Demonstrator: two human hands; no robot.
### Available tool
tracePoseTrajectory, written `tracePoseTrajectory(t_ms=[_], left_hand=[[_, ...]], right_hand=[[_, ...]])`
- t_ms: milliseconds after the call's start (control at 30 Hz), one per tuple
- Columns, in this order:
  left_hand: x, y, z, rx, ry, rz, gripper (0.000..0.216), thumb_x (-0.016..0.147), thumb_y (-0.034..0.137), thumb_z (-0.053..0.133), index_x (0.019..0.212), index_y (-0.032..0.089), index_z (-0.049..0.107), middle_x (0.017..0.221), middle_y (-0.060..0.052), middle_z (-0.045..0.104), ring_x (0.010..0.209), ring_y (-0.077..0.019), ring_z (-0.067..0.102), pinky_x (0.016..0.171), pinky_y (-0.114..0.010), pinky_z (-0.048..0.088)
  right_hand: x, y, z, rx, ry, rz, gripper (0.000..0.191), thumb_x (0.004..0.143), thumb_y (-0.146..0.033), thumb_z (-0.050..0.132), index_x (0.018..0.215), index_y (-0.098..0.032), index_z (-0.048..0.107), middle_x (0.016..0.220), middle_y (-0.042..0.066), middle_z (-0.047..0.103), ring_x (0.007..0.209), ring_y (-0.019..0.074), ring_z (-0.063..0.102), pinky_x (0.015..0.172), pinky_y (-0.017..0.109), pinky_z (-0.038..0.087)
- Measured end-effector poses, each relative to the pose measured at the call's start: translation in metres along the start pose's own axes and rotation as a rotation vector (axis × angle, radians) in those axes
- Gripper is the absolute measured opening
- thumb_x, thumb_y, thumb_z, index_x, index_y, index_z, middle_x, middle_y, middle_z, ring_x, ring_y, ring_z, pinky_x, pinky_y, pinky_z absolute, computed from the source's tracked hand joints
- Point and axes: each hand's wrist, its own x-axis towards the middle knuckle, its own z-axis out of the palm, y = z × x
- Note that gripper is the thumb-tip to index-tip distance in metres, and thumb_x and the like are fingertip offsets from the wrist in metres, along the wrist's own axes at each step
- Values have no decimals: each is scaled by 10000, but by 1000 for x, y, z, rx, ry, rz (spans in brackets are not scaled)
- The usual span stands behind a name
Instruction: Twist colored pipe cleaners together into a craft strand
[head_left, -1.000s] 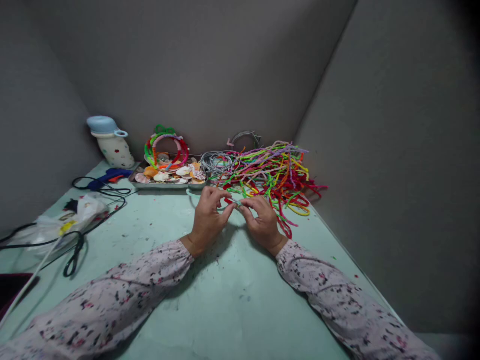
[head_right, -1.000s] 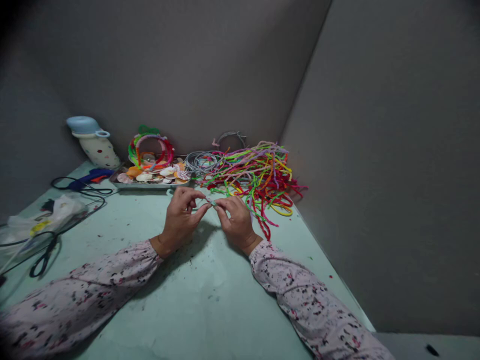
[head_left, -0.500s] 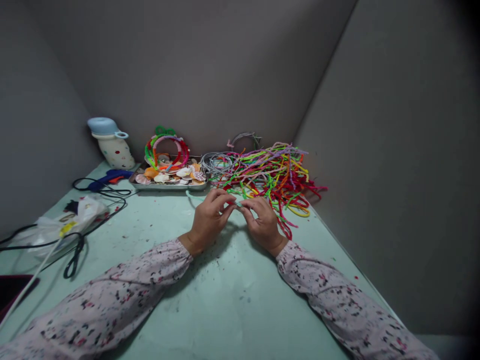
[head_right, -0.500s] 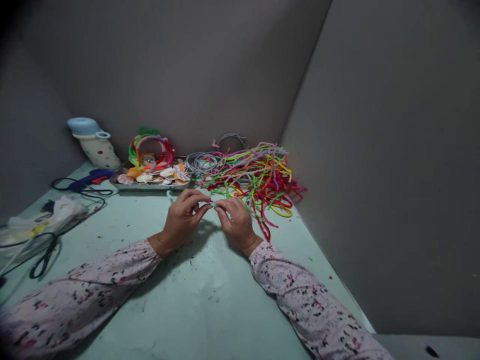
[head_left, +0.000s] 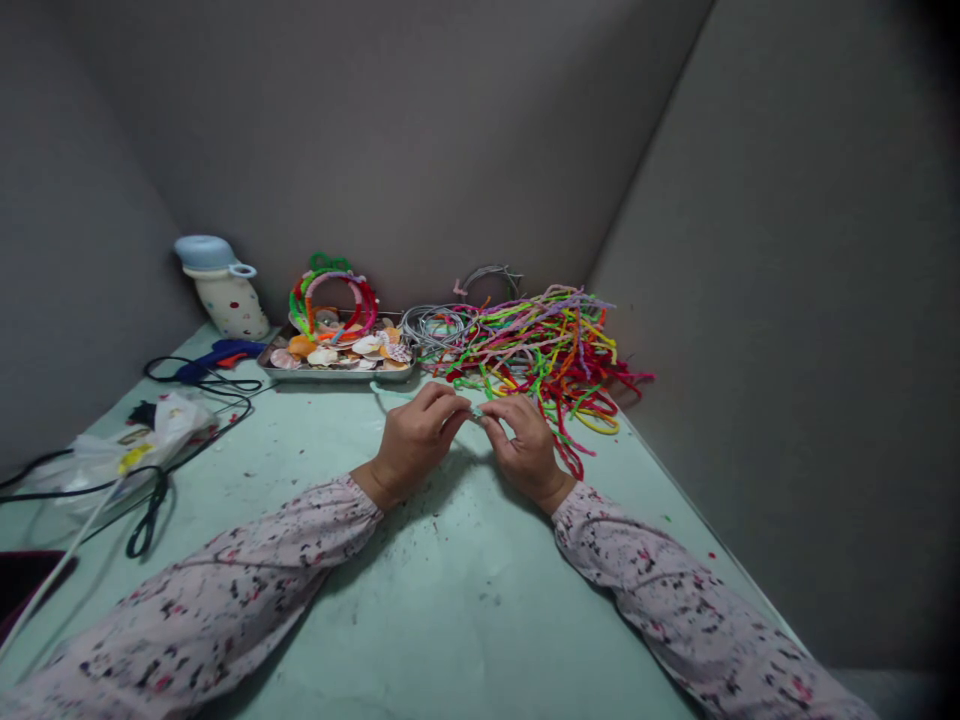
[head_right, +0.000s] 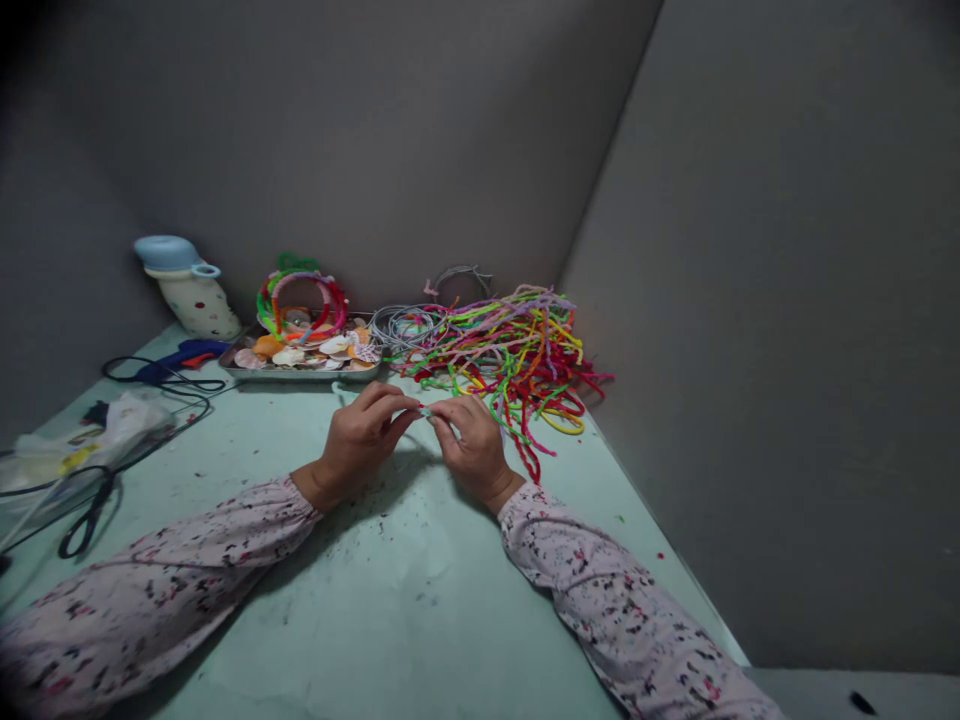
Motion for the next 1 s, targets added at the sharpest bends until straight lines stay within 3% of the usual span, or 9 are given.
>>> tracePoseTrajectory(t_ms=[1000], left_hand=[[0, 3, -4, 86, -12, 23, 105, 858, 248, 562, 904, 185, 634, 876, -31, 639, 701, -98, 596, 583, -191, 431]], right_hand=[[0, -2, 0, 22, -29, 13, 137, 863, -181, 554, 979, -230, 608, 891, 52, 649, 862, 201, 587, 773, 375, 480]])
